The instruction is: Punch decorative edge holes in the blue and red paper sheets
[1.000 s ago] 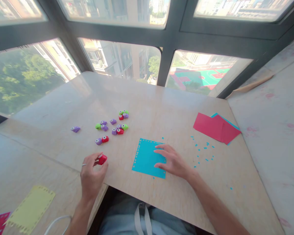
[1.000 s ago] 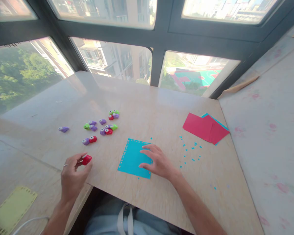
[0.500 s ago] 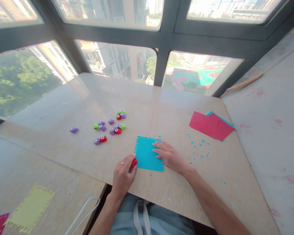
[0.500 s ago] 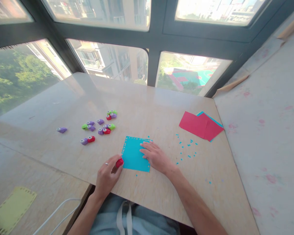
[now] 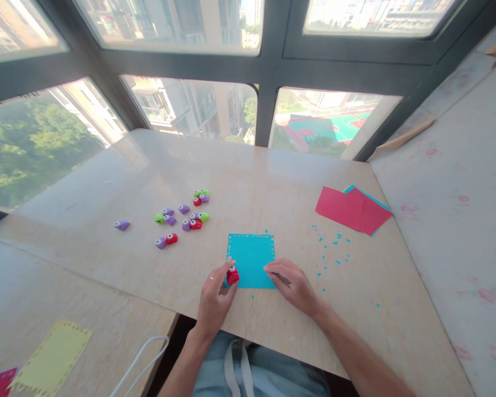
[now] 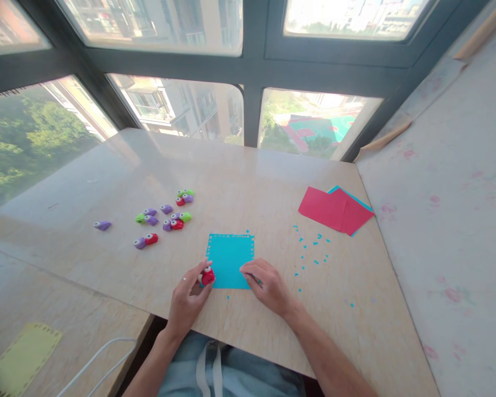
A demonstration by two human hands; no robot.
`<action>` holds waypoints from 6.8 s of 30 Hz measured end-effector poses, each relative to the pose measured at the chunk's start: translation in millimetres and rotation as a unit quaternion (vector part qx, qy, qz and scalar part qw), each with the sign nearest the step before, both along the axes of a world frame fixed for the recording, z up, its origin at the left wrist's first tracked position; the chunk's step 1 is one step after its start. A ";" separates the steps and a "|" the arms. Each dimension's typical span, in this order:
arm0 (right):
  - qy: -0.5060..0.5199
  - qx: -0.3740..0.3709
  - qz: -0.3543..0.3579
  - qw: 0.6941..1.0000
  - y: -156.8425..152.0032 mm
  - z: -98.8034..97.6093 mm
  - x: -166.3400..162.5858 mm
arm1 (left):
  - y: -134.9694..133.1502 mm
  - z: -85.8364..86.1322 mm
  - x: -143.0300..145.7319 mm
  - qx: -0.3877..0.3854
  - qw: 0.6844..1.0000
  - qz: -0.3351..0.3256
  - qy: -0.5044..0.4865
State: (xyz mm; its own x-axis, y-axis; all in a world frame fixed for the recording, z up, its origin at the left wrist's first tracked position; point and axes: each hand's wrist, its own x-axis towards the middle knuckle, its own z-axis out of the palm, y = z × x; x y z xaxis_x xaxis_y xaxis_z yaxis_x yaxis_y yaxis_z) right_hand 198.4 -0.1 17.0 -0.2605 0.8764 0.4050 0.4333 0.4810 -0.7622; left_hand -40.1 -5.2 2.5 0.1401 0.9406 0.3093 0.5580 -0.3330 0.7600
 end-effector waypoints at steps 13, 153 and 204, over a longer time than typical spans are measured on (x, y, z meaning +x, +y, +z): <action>0.098 -0.058 -0.008 0.993 -7.5 -9.3 -7.8 | 8.5 15.5 47.7 -0.226 0.942 -0.046 -0.245; -0.343 -0.176 -0.151 0.910 86.3 26.1 45.4 | 21.2 8.8 36.6 0.034 0.993 -0.082 0.084; 0.092 -0.413 -0.132 0.897 25.2 15.1 72.0 | 58.6 -2.3 33.7 0.105 0.973 -0.163 0.129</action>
State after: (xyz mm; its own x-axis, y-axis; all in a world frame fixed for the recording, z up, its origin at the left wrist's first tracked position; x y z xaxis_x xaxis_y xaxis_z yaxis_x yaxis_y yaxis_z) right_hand 270.4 25.1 32.1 0.0042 0.9187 -0.3950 0.2786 -0.3805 -0.8818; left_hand -6.4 53.4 0.2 0.5183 0.7537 0.4041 0.5606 -0.6563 0.5051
